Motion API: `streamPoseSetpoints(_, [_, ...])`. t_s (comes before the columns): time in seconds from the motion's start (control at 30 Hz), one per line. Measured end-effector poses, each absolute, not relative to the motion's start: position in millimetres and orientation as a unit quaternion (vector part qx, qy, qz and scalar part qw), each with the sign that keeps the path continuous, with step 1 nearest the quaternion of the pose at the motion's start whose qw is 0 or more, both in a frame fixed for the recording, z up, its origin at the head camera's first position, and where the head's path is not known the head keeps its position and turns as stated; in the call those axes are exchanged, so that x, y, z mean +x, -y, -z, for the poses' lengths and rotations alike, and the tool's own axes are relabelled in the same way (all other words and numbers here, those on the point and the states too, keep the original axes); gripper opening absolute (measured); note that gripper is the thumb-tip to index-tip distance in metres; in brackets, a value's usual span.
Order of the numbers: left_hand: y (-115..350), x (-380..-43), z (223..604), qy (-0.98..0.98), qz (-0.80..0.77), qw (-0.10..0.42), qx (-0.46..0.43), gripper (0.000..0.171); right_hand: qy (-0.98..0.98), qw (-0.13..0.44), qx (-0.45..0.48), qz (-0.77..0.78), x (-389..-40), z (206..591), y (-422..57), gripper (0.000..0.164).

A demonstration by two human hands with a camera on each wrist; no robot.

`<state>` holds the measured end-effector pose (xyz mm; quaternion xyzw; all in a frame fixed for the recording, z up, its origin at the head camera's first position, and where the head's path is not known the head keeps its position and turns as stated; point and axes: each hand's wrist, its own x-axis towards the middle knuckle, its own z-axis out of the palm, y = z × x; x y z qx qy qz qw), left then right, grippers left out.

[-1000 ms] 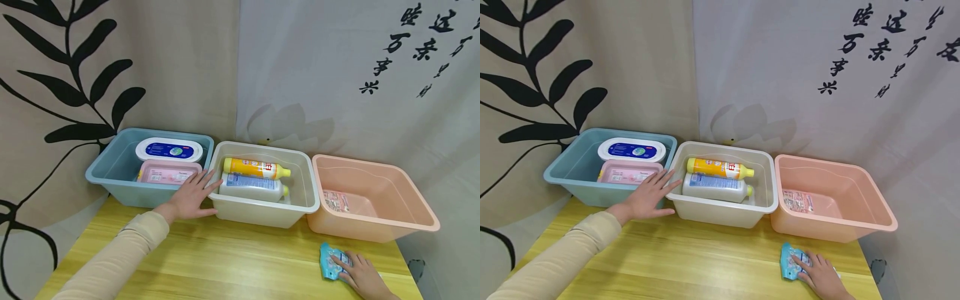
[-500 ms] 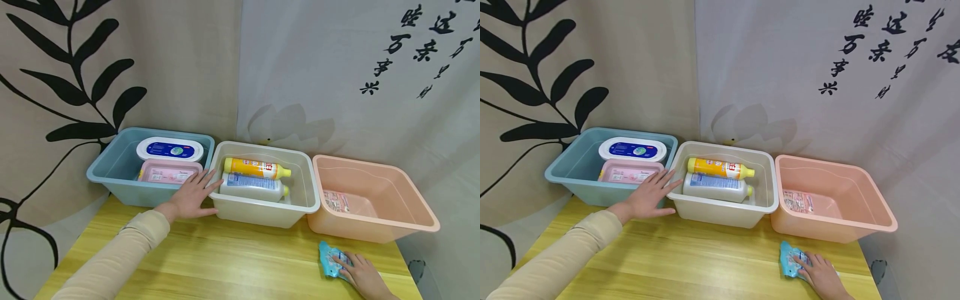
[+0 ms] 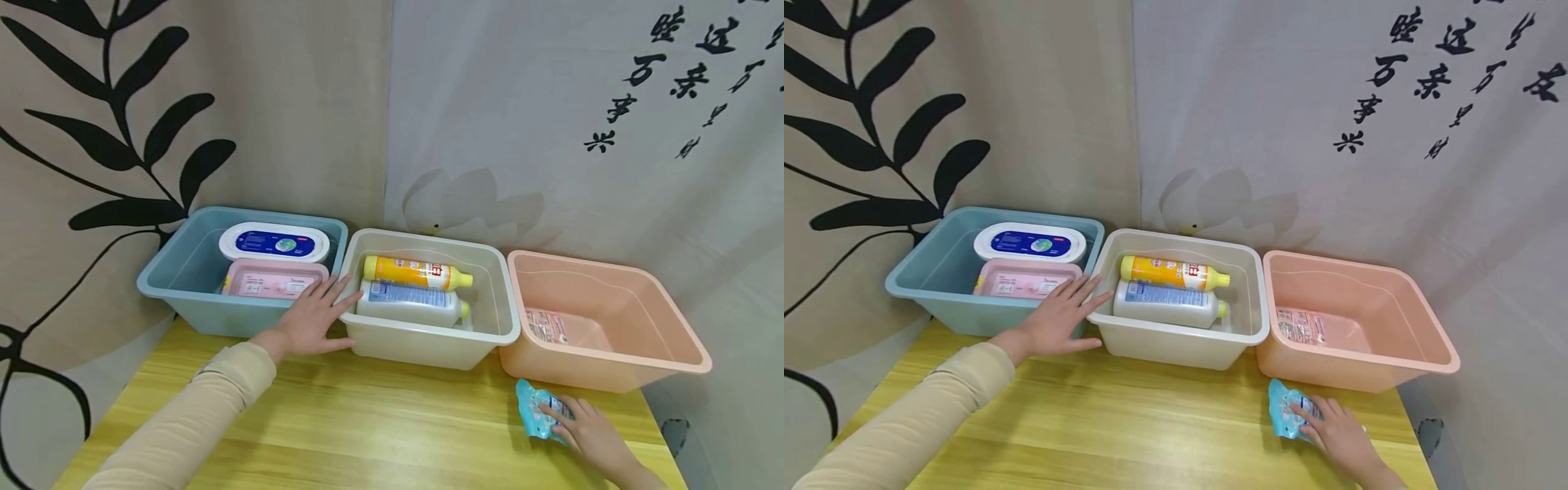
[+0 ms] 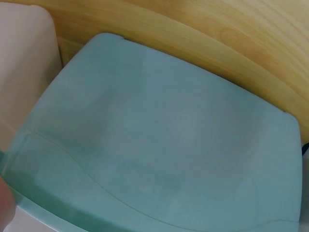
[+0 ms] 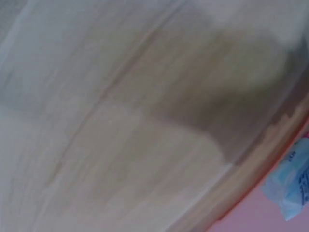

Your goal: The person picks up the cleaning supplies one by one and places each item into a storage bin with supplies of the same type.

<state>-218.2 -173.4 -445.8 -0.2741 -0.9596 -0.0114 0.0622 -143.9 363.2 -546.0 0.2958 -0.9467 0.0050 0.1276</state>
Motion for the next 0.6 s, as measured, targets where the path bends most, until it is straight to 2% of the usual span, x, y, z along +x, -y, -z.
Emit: streamPoseSetpoints(0.6, [173,-217,443,0.961,0.021,0.052,-0.271,0.084,0.939,0.134,0.317,-0.007,-146,511,-367,0.037])
